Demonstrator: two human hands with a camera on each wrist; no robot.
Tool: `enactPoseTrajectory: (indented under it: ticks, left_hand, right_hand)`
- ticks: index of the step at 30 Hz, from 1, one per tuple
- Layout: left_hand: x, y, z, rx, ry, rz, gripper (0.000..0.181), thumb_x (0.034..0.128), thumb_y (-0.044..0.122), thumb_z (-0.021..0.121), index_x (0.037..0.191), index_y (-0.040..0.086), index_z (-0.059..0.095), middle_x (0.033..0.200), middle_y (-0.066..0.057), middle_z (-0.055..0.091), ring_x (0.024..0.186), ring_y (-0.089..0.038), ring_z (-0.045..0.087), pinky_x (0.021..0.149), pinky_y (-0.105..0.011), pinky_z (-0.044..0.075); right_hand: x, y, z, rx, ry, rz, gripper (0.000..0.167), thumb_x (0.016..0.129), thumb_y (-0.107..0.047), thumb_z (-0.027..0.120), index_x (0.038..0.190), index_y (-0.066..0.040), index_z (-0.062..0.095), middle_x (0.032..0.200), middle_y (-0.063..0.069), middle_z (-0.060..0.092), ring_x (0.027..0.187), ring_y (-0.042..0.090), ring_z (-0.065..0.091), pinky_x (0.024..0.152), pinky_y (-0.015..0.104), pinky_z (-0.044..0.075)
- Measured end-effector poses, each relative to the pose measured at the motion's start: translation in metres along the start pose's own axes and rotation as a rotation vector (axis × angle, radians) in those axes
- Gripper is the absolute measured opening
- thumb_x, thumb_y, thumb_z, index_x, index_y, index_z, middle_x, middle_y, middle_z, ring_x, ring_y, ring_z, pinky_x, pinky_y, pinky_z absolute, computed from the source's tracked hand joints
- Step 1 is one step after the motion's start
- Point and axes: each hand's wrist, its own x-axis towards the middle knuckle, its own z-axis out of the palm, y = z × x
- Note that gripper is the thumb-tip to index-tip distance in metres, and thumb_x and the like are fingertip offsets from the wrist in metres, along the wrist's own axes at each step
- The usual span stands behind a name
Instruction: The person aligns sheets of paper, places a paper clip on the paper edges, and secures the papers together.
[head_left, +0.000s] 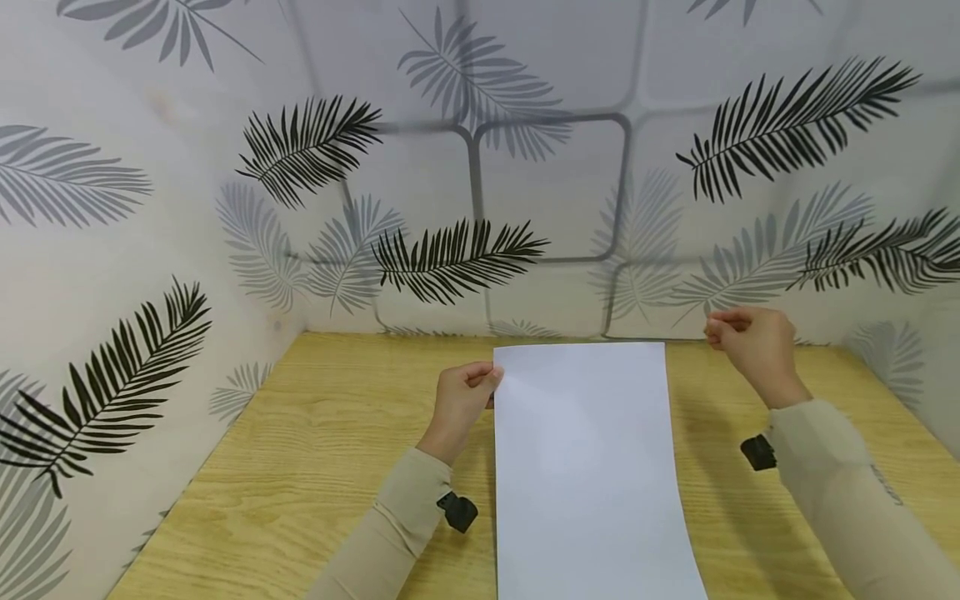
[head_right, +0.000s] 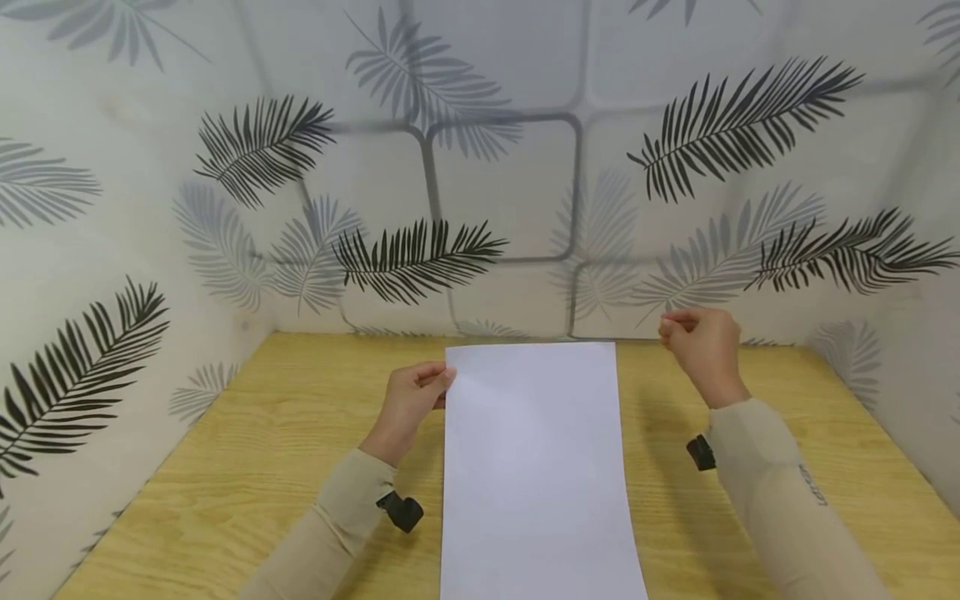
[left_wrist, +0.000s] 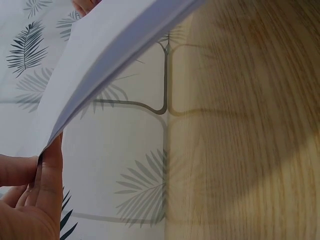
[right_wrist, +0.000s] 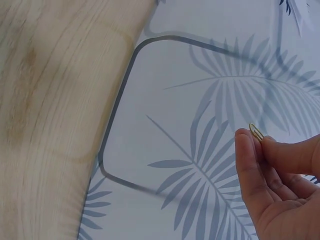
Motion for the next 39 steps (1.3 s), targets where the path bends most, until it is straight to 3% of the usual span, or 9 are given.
enactPoseTrajectory:
  ticks: [3, 8, 14, 19, 23, 29, 39]
  left_hand:
    - [0.007, -0.012, 0.0, -0.014, 0.002, 0.002, 0.023, 0.0934, 0.011, 0.064, 0.107, -0.007, 0.069, 0.086, -0.013, 0.069, 0.064, -0.007, 0.059, 0.07, -0.036, 0.056]
    - [0.006, -0.012, 0.001, -0.017, 0.006, 0.003, 0.022, 0.093, 0.012, 0.065, 0.105, -0.005, 0.07, 0.082, -0.008, 0.068, 0.064, -0.008, 0.06, 0.067, -0.03, 0.056]
    - [0.004, -0.011, 0.002, -0.01, 0.002, 0.008, 0.021, 0.093, 0.012, 0.065, 0.105, -0.004, 0.071, 0.08, -0.006, 0.068, 0.064, -0.009, 0.06, 0.071, -0.038, 0.056]
    - [0.003, -0.011, 0.002, -0.009, -0.01, 0.018, 0.022, 0.0933, 0.012, 0.065, 0.106, -0.005, 0.07, 0.08, -0.008, 0.068, 0.064, -0.009, 0.06, 0.073, -0.04, 0.056]
    - [0.003, -0.011, 0.003, -0.013, -0.016, 0.024, 0.023, 0.0931, 0.012, 0.065, 0.108, -0.006, 0.069, 0.084, -0.012, 0.069, 0.064, -0.008, 0.06, 0.068, -0.032, 0.056]
    - [0.002, -0.012, 0.004, -0.006, -0.021, 0.041, 0.025, 0.0932, 0.012, 0.065, 0.109, -0.007, 0.069, 0.087, -0.016, 0.069, 0.064, -0.008, 0.06, 0.068, -0.033, 0.056]
    - [0.001, -0.012, 0.006, 0.002, -0.029, 0.021, 0.025, 0.0935, 0.013, 0.065, 0.11, -0.005, 0.069, 0.09, -0.016, 0.07, 0.067, -0.009, 0.062, 0.07, -0.032, 0.056]
  right_hand:
    - [-0.001, -0.004, 0.0, -0.006, -0.002, 0.001, 0.026, 0.095, -0.003, 0.059, 0.108, 0.019, 0.062, 0.099, 0.036, 0.063, 0.061, -0.011, 0.057, 0.058, 0.011, 0.05]
    - [-0.001, -0.011, -0.001, -0.014, -0.002, 0.003, 0.027, 0.095, -0.004, 0.059, 0.107, 0.019, 0.062, 0.098, 0.036, 0.064, 0.059, -0.012, 0.057, 0.057, 0.011, 0.05]
    - [0.0, -0.016, -0.001, 0.018, -0.006, 0.02, 0.027, 0.095, -0.004, 0.059, 0.108, 0.019, 0.062, 0.1, 0.037, 0.063, 0.059, -0.011, 0.058, 0.058, 0.012, 0.051]
    - [-0.001, -0.019, 0.0, 0.031, -0.002, 0.02, 0.027, 0.096, -0.004, 0.058, 0.109, 0.019, 0.061, 0.101, 0.037, 0.063, 0.06, -0.011, 0.058, 0.06, 0.012, 0.051]
    - [-0.001, -0.019, 0.0, 0.028, 0.006, -0.002, 0.027, 0.096, -0.005, 0.058, 0.108, 0.019, 0.062, 0.1, 0.037, 0.063, 0.061, -0.012, 0.058, 0.06, 0.011, 0.051]
    - [0.0, -0.019, 0.001, 0.025, 0.008, -0.013, 0.027, 0.096, -0.004, 0.058, 0.109, 0.019, 0.062, 0.1, 0.037, 0.063, 0.061, -0.011, 0.058, 0.059, 0.011, 0.05]
    - [0.0, -0.028, 0.002, 0.041, 0.009, -0.02, 0.026, 0.095, -0.004, 0.058, 0.108, 0.019, 0.062, 0.1, 0.037, 0.063, 0.061, -0.012, 0.058, 0.059, 0.012, 0.051]
